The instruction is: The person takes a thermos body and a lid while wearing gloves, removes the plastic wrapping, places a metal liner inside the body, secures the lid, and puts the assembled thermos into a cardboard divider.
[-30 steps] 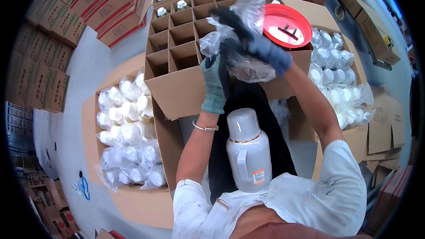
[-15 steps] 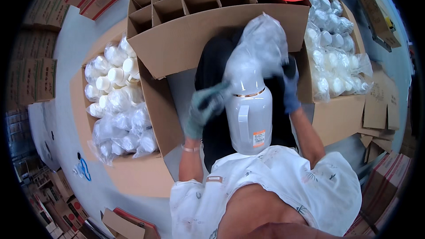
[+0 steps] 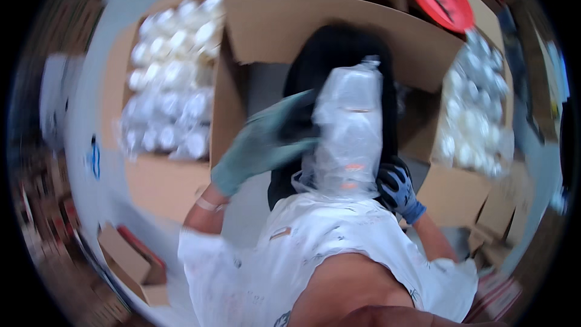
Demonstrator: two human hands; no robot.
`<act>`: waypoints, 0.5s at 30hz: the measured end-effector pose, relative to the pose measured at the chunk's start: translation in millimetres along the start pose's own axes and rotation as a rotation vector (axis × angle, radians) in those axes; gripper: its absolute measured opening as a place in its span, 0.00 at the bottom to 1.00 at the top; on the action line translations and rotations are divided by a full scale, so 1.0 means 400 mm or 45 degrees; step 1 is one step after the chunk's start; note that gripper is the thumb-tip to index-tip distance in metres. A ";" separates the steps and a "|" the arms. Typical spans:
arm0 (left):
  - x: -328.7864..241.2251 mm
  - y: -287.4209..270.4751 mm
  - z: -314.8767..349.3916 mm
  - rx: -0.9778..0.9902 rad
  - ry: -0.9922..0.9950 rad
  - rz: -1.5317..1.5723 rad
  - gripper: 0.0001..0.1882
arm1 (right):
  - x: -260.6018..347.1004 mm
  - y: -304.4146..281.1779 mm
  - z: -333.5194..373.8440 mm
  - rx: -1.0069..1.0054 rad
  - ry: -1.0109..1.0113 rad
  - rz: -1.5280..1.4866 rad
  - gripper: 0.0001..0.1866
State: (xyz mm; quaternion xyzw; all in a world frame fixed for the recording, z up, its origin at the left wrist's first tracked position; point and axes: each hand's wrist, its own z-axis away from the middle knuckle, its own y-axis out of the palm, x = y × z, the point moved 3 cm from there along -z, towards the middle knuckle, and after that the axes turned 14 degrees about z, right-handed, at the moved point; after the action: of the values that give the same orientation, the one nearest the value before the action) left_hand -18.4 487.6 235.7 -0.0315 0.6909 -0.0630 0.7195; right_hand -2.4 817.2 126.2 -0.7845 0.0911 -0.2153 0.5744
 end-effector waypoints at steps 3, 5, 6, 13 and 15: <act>0.003 0.109 -0.027 0.090 -0.057 -0.997 0.22 | 0.021 -0.005 -0.017 0.038 -0.084 0.010 0.20; 0.110 0.016 0.019 -0.001 -0.064 -0.811 0.20 | 0.021 -0.003 -0.023 0.053 0.014 -0.164 0.21; 0.180 -0.035 0.056 -0.008 -0.012 -0.610 0.18 | 0.031 -0.012 -0.040 -0.002 0.198 -0.375 0.20; 0.397 -0.187 0.473 -0.279 -0.106 -0.506 0.15 | 0.068 0.017 -0.475 -0.044 0.383 -1.493 0.19; 0.397 -0.212 0.418 -0.539 -0.031 -0.393 0.18 | 0.105 0.027 -0.683 0.152 0.040 -1.478 0.16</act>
State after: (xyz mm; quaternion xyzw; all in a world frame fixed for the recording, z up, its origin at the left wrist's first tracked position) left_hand 150.5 375.5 97.1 -0.2873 0.6671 -0.0257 0.6869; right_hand -85.0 561.8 193.3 -0.6690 -0.3576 -0.5110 0.4042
